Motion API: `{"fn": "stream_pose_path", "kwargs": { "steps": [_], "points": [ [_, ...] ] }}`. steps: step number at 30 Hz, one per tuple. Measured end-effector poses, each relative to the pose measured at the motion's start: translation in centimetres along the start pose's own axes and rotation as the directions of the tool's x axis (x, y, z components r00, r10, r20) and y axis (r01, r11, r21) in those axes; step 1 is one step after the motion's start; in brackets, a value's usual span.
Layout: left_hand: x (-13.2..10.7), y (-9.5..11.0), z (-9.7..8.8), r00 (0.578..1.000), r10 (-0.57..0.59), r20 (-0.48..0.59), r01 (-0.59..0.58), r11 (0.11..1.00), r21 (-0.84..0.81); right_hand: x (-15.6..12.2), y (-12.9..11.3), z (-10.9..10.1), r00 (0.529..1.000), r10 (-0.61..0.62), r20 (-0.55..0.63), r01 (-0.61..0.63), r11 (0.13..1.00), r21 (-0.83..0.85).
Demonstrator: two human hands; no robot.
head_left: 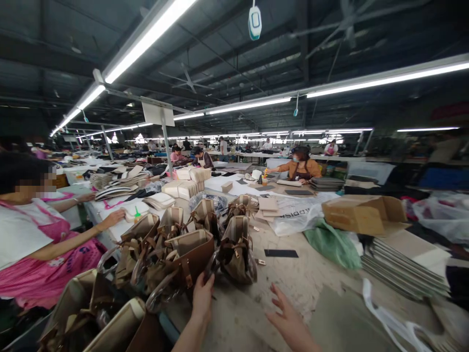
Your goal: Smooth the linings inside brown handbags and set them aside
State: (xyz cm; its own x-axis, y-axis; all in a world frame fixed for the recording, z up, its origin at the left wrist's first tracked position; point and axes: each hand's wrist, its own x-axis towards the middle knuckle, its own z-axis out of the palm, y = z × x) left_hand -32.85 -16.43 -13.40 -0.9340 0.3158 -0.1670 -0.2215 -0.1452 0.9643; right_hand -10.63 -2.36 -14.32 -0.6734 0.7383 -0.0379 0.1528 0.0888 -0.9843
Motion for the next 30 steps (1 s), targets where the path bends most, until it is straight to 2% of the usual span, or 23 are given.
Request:
{"fn": "stream_pose_path", "kwargs": {
  "steps": [4,6,8,10,11,13,14,15,17,18,19,20,22,24,25,26,27,28,30],
  "points": [
    [0.2,-0.4,-0.1,0.985,0.115,0.125,-0.128,0.987,0.096,4.0,-2.3,3.3,0.997,-0.039,-0.063,0.038,0.999,-0.022],
    [-0.1,-0.3,0.3,0.965,0.154,0.214,-0.196,0.962,0.192,4.9,-3.4,4.7,0.993,-0.092,-0.072,0.096,0.994,0.059],
    [-0.9,0.8,1.1,0.936,0.186,0.297,-0.264,0.932,0.248,5.2,-4.8,5.3,0.985,-0.135,-0.104,0.150,0.978,0.145],
    [-2.2,3.7,1.9,0.903,0.224,0.367,-0.328,0.910,0.254,4.8,-6.5,4.6,0.972,-0.140,-0.191,0.175,0.967,0.184],
    [-3.0,5.8,2.3,0.878,0.243,0.412,-0.357,0.906,0.227,4.4,-7.5,3.6,0.962,-0.135,-0.237,0.182,0.964,0.192],
    [-4.2,11.0,3.0,0.823,0.277,0.496,-0.352,0.934,0.064,3.2,-9.7,0.4,0.943,-0.123,-0.309,0.199,0.954,0.226],
    [-4.6,13.6,3.3,0.810,0.281,0.515,-0.290,0.955,-0.064,2.4,-10.9,-1.6,0.936,-0.116,-0.333,0.206,0.946,0.250],
    [-4.7,16.0,3.5,0.819,0.287,0.497,-0.189,0.953,-0.237,1.6,-11.9,-3.8,0.930,-0.104,-0.351,0.211,0.937,0.280],
    [-4.4,19.6,4.0,0.804,0.183,0.565,0.118,0.883,-0.454,-0.4,-13.6,-8.3,0.916,-0.058,-0.398,0.205,0.918,0.340],
    [-4.2,20.5,4.3,0.770,0.107,0.628,0.276,0.832,-0.480,-1.5,-14.1,-10.3,0.910,-0.028,-0.413,0.192,0.912,0.361],
    [-4.1,20.9,4.6,0.754,0.031,0.656,0.388,0.785,-0.482,-2.6,-14.3,-12.1,0.904,0.004,-0.428,0.174,0.910,0.377],
    [-4.1,20.8,5.0,0.756,-0.073,0.650,0.465,0.759,-0.456,-3.8,-14.3,-13.6,0.897,0.034,-0.440,0.156,0.909,0.387],
    [-5.0,20.0,5.6,0.732,-0.202,0.650,0.560,0.723,-0.405,-6.1,-13.9,-15.8,0.887,0.077,-0.455,0.129,0.906,0.404],
    [-6.7,19.0,6.4,0.683,-0.155,0.714,0.591,0.691,-0.416,-8.0,-13.0,-17.2,0.869,0.111,-0.482,0.111,0.906,0.409],
    [-7.6,18.7,6.9,0.673,-0.107,0.732,0.592,0.671,-0.447,-8.8,-12.5,-17.7,0.857,0.132,-0.499,0.098,0.907,0.408],
    [-8.4,18.5,7.5,0.701,-0.116,0.704,0.577,0.672,-0.464,-9.5,-12.0,-18.1,0.842,0.154,-0.516,0.083,0.910,0.406],
    [-9.2,18.4,8.0,0.731,-0.173,0.660,0.567,0.692,-0.447,-10.1,-11.6,-18.4,0.829,0.176,-0.531,0.065,0.912,0.404],
    [-9.7,18.3,8.5,0.716,-0.223,0.662,0.583,0.712,-0.392,-10.7,-11.4,-18.7,0.819,0.193,-0.541,0.050,0.914,0.402],
    [-10.2,18.5,9.4,0.663,-0.228,0.713,0.601,0.729,-0.326,-11.9,-11.2,-19.3,0.808,0.201,-0.554,0.043,0.917,0.396]
  ]
}}
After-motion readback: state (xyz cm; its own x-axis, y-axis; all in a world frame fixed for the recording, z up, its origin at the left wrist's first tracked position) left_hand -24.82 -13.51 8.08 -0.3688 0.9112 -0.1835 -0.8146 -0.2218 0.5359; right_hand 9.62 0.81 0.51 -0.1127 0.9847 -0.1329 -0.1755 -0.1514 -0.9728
